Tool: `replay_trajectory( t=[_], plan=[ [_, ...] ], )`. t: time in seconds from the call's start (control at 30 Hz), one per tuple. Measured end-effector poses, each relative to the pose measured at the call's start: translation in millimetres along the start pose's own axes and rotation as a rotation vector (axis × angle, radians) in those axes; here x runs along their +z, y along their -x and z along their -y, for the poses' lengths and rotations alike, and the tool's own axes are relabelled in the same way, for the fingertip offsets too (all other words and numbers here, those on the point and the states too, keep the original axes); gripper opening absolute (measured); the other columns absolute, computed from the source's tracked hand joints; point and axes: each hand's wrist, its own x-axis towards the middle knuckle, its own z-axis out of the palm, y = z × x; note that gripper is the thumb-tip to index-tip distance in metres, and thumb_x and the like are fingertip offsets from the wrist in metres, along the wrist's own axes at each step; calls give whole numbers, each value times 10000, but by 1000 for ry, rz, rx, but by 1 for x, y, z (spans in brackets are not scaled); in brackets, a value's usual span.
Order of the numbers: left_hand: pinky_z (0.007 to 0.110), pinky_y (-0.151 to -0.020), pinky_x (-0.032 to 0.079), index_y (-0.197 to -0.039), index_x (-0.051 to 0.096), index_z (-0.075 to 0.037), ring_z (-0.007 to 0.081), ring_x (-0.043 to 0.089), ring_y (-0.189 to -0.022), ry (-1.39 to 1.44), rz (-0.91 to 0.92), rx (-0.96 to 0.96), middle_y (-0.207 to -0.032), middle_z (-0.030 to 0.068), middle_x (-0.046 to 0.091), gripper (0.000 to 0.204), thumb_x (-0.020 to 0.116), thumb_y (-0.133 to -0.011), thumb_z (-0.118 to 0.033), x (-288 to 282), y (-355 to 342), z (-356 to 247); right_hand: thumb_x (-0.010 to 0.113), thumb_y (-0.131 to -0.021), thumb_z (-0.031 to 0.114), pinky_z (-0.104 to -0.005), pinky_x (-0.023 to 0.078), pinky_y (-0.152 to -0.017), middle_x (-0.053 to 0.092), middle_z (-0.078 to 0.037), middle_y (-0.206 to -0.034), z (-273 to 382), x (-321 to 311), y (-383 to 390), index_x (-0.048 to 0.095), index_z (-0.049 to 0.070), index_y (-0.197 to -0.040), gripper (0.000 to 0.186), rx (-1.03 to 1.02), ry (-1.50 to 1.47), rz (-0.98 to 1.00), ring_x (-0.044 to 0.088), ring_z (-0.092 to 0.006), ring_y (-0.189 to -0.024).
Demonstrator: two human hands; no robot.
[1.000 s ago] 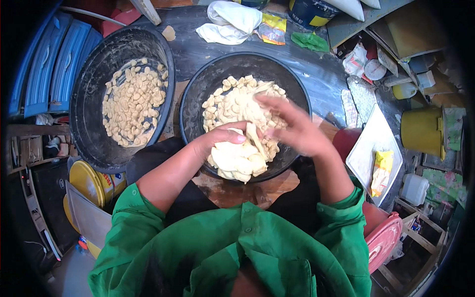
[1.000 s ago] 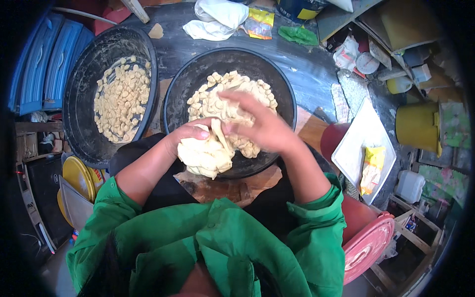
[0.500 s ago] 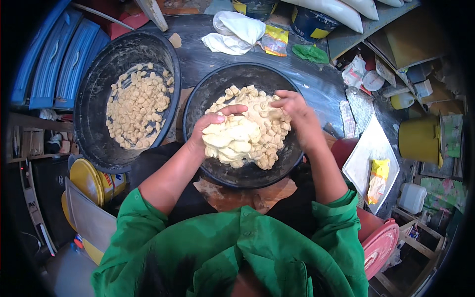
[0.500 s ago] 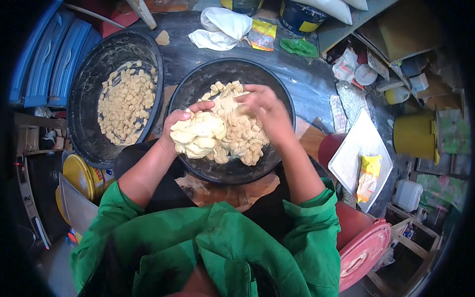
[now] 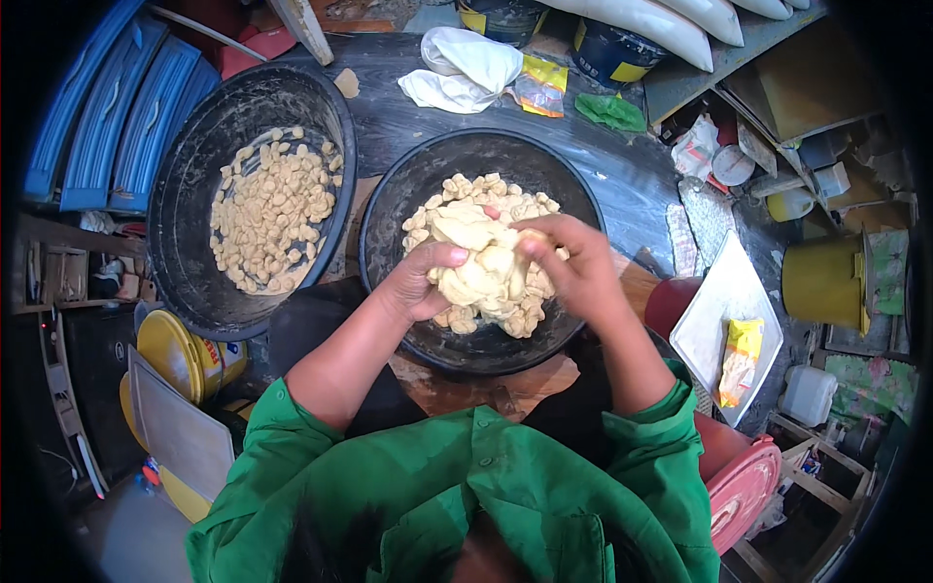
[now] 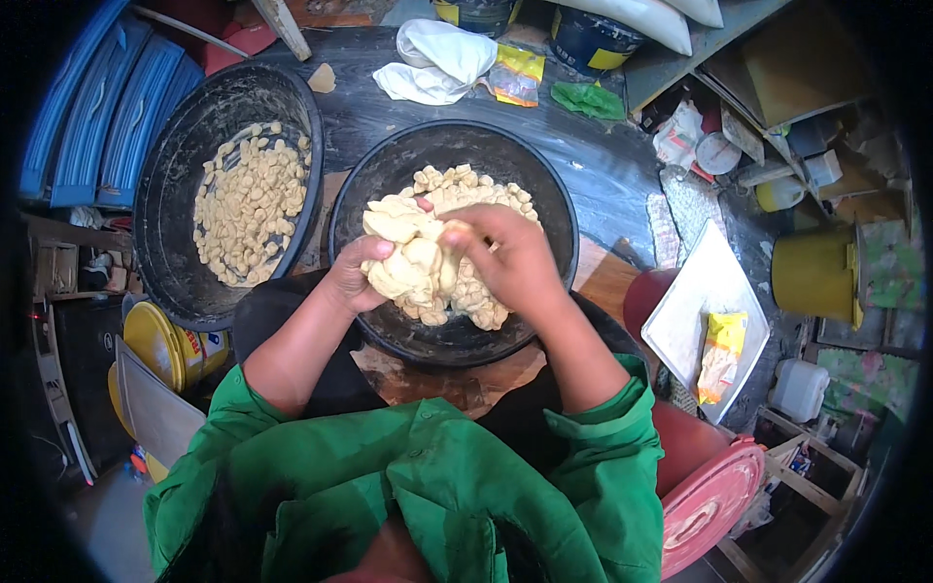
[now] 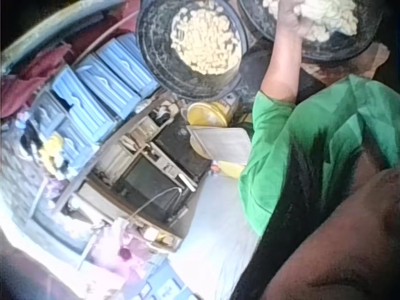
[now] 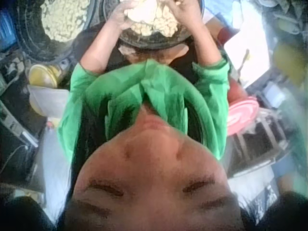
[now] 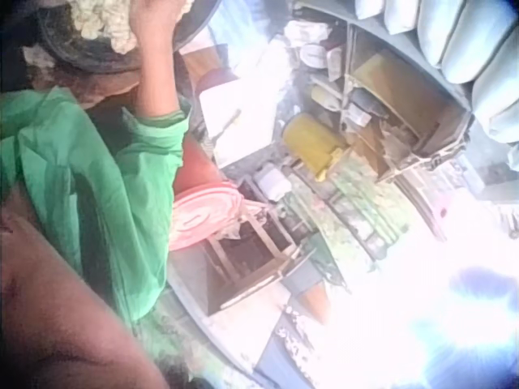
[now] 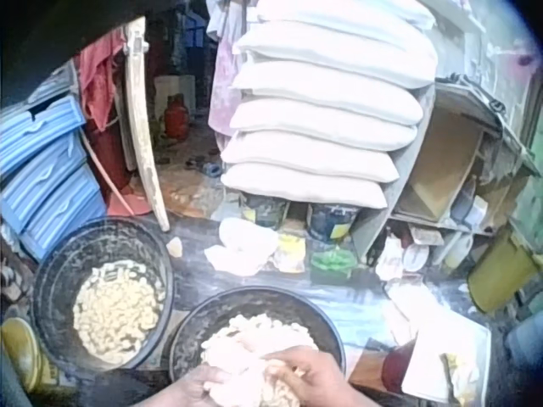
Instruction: The person is hand-mixing and portioning dough in a large black basin.
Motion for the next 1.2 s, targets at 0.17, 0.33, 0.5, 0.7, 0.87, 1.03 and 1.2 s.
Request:
replay_trajectory(
  t=[0.17, 0.33, 0.5, 0.7, 0.87, 1.03, 1.2],
  plan=[
    [378, -891, 461, -1173, 432, -7, 254, 559, -1011, -21, -13, 7, -1078, 150, 551, 607, 642, -641, -212, -16, -4, 0, 536, -865, 133, -222, 465, -587, 574, -42, -833, -1, -18, -11, 625, 47, -910, 132, 179, -614, -622, 565, -113, -655],
    [380, -843, 491, -1139, 478, 29, 268, 601, -937, 33, -87, 7, -1038, 180, 586, 541, 596, -759, -338, -13, 0, -3, 616, -796, 147, -350, 384, -896, 444, -117, -1174, -9, -20, -9, 626, 57, -1012, 234, -154, 120, 65, 479, -253, -1045],
    [373, -808, 516, -1171, 464, 34, 264, 617, -915, 3, -146, -114, -1043, 183, 590, 554, 535, -825, -393, -29, 4, 6, 698, -721, 123, -317, 398, -878, 493, -123, -1118, 14, 10, -3, 604, 81, -1109, 402, -133, -69, 273, 494, -250, -1026],
    [351, -815, 514, -1226, 416, 33, 230, 603, -960, -94, 1, -235, -1093, 155, 571, 692, 697, -697, -315, -32, 6, 4, 633, -817, 112, -287, 451, -751, 586, -50, -855, -15, 6, -3, 634, 38, -957, 158, 356, -638, 232, 562, -138, -840],
    [337, -863, 474, -1288, 351, 0, 219, 564, -1020, -157, 10, -250, -1135, 126, 538, 739, 697, -692, -268, -24, 9, 2, 638, -775, 146, -334, 389, -874, 530, -115, -1095, 5, 0, -8, 605, 49, -1050, 293, -64, -207, 364, 489, -212, -1043],
    [355, -1026, 297, -1416, 152, -118, 212, 339, -1259, -401, 40, -277, -1345, 104, 335, 965, 710, -628, -130, -16, 6, 2, 646, -703, 91, -376, 339, -937, 478, -124, -1187, 7, 0, -5, 618, 109, -1051, 350, -309, 380, 307, 425, -280, -1129],
    [352, -984, 361, -1415, 155, -90, 232, 429, -1199, -250, 9, -346, -1311, 118, 407, 974, 699, -607, -84, -23, 7, 0, 647, -769, 73, -315, 418, -843, 562, -77, -1027, -17, -2, -5, 558, 58, -941, 194, -68, -219, 12, 533, -201, -964]
  ],
)
